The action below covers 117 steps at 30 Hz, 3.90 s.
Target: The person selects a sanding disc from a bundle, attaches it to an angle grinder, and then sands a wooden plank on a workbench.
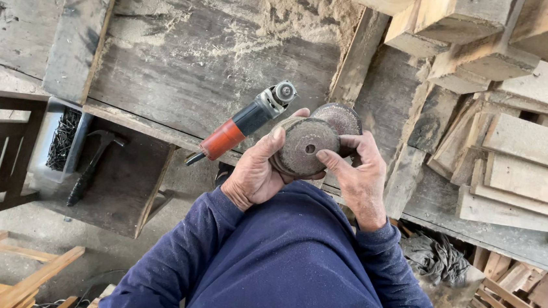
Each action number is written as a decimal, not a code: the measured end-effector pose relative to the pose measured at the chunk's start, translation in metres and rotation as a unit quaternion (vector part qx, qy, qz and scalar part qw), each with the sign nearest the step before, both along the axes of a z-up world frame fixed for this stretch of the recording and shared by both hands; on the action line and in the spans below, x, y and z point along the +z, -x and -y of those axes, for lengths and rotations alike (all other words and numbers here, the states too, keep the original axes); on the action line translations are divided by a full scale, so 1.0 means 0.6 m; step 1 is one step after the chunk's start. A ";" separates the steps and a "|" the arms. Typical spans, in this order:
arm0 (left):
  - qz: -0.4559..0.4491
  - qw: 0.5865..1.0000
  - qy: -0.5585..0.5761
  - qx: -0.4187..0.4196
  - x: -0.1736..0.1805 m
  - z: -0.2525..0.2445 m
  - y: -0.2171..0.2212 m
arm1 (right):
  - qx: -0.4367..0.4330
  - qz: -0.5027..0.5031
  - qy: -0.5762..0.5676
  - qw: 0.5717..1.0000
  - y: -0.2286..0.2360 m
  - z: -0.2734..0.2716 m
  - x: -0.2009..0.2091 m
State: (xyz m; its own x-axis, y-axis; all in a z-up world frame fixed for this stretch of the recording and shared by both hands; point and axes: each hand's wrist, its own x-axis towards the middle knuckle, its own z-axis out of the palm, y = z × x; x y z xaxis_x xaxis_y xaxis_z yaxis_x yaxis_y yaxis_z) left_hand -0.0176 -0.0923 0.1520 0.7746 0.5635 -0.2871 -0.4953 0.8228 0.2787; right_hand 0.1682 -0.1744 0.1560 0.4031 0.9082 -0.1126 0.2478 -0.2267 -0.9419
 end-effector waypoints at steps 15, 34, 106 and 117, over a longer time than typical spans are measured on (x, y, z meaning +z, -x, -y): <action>-0.030 0.999 0.022 0.016 -0.034 0.018 -0.012 | -0.111 -0.438 -0.077 0.889 -0.047 0.029 -0.024; -0.168 0.982 -0.061 0.059 -0.060 0.009 -0.032 | -0.138 -0.368 -0.067 0.917 -0.065 0.022 -0.061; -0.166 0.985 -0.008 0.056 -0.100 -0.011 -0.015 | -0.148 -0.542 -0.017 0.827 -0.052 0.004 -0.106; -0.469 0.755 -0.458 -0.021 -0.040 -0.015 -0.008 | -0.116 -0.524 -0.044 0.842 -0.070 0.014 -0.121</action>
